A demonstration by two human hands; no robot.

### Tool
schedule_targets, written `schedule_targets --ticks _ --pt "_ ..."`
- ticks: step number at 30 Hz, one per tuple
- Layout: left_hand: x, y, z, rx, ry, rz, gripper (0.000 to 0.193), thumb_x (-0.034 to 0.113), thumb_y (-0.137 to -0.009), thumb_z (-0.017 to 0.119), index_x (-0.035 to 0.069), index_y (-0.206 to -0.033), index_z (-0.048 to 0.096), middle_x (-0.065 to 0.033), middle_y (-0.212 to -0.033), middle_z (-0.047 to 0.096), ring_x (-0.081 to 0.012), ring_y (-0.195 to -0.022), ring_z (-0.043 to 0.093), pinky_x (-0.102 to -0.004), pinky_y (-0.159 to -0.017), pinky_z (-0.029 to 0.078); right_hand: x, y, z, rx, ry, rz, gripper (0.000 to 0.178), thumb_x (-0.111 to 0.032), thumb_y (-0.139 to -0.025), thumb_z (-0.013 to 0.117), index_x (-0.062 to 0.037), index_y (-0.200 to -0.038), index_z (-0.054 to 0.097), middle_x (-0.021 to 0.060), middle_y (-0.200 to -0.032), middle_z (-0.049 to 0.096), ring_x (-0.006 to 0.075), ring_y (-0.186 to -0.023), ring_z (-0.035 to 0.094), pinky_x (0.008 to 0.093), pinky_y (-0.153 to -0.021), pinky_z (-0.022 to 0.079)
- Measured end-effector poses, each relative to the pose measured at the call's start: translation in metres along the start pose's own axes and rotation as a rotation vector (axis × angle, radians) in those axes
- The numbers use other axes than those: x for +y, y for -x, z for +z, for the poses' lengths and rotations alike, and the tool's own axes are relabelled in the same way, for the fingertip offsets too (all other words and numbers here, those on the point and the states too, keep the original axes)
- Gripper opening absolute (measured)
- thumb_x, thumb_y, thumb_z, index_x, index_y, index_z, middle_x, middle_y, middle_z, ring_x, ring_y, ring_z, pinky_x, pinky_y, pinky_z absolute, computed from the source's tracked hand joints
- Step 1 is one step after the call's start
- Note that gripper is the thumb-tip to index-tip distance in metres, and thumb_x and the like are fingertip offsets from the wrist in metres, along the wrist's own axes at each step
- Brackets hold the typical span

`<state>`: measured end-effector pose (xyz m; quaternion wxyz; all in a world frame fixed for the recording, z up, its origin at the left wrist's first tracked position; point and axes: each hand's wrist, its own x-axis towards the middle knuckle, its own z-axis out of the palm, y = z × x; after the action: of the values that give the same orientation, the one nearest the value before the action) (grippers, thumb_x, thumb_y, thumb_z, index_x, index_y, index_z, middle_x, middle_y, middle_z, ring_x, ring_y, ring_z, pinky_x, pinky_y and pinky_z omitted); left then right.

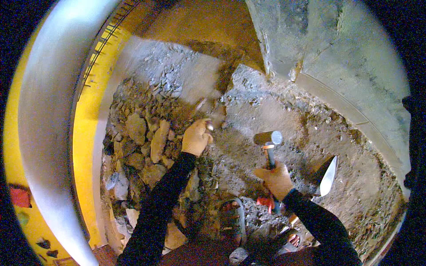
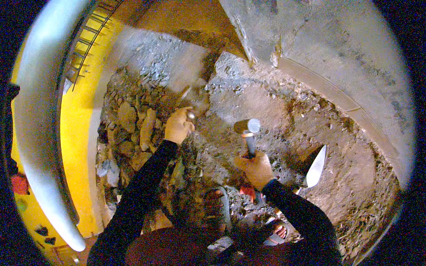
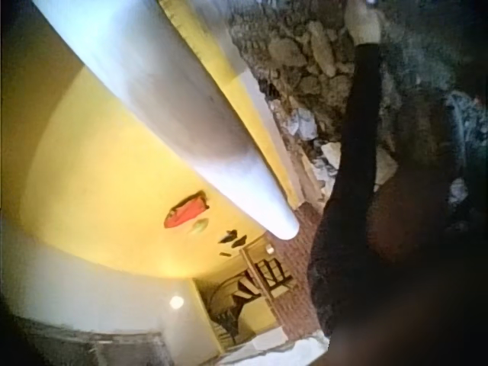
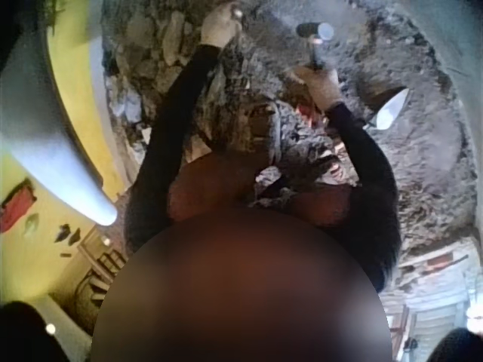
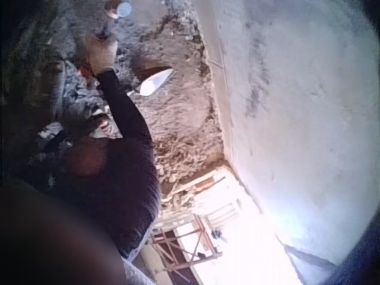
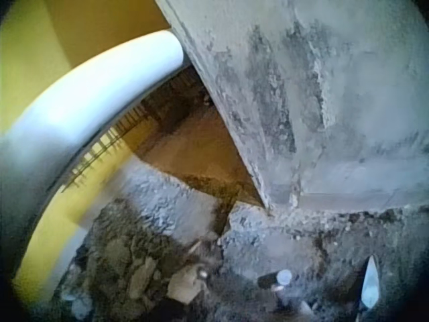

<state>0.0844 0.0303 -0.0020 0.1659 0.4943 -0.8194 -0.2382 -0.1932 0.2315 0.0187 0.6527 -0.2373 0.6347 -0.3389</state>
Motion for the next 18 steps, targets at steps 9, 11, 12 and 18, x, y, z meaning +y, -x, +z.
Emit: schedule_targets --ticks 9,11,12,18 --pt "0.025 -0.023 0.013 0.307 0.704 -0.192 0.012 -0.003 -0.100 0.057 0.003 -0.109 0.061 -0.0068 -0.102 0.070 -0.0109 -0.072 0.060 -0.0271 -0.054 0.051 0.004 0.034 -0.029 0.014 -0.134 0.088 0.025 -0.022 -0.089 0.075 -0.0041 -0.078 0.061 0.0020 -0.061 0.059 0.0128 -0.049 0.057 0.0324 -0.043 0.043" --pt "0.032 -0.014 0.017 0.096 0.513 -0.276 0.018 0.005 -0.094 0.065 0.001 -0.111 0.061 -0.0122 -0.107 0.070 -0.0216 -0.078 0.065 -0.0367 -0.065 0.055 0.008 0.041 -0.034 0.019 -0.125 0.104 0.026 -0.023 -0.089 0.075 -0.0052 -0.075 0.062 0.0000 -0.061 0.058 0.0108 -0.051 0.056 0.0314 -0.045 0.042" --pt "0.030 -0.014 0.016 0.059 0.197 -0.224 0.025 0.009 -0.089 0.068 0.001 -0.112 0.061 -0.0144 -0.110 0.070 -0.0261 -0.085 0.066 -0.0400 -0.071 0.055 0.010 0.039 -0.036 0.020 -0.072 0.122 0.026 -0.024 -0.089 0.075 -0.0051 -0.076 0.062 0.0001 -0.061 0.058 0.0107 -0.051 0.057 0.0314 -0.045 0.042" --pt "-0.013 0.036 -0.005 0.055 -0.058 -0.373 0.059 0.007 -0.066 0.074 0.006 -0.123 0.064 -0.0127 -0.120 0.068 -0.0308 -0.110 0.065 -0.0382 -0.099 0.052 0.038 0.065 -0.069 0.051 0.249 0.067 0.031 -0.028 -0.088 0.074 -0.0038 -0.074 0.062 0.0002 -0.058 0.057 0.0111 -0.049 0.056 0.0314 -0.044 0.042"
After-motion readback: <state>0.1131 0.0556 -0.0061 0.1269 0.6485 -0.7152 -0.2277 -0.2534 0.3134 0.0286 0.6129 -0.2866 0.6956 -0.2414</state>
